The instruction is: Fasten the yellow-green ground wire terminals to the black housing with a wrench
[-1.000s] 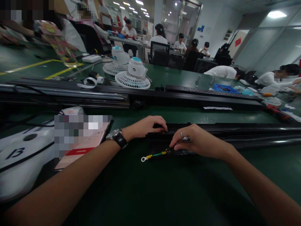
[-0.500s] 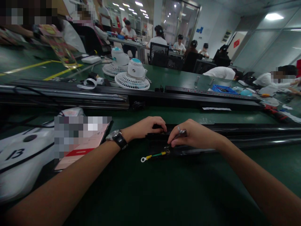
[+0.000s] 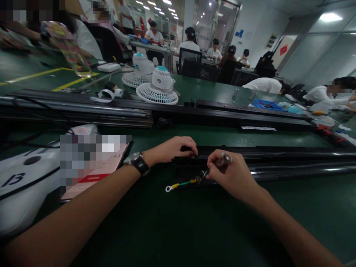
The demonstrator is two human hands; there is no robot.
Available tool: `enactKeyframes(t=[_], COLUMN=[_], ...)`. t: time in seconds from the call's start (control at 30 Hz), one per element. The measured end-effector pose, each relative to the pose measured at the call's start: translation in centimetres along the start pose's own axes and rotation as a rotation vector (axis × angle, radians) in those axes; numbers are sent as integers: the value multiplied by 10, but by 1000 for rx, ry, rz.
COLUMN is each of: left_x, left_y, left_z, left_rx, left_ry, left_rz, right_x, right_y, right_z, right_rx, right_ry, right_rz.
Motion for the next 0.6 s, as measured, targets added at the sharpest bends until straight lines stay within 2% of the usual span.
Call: enactKeyframes(t=[0.23, 0.6], left_x=[2, 2], left_y=[-1, 0], left_z=[-1, -1], left_rx=[5, 4], left_ry=[2, 4], left_rz=[7, 4], right_x=[-8, -19], right_y=[5, 5], right_z=[6, 4], right_rx=[-50, -22], right_ry=[92, 211], right_rz=[-154, -272])
Point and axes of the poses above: each hand's wrist, its own y-axis away from the middle knuckle, its own z-axis out of the palm, x = y × z, the point moved 6 cm from there along -y, towards the middle knuckle, and after that the axes turned 12 degrees about z, right-handed, at the moved point
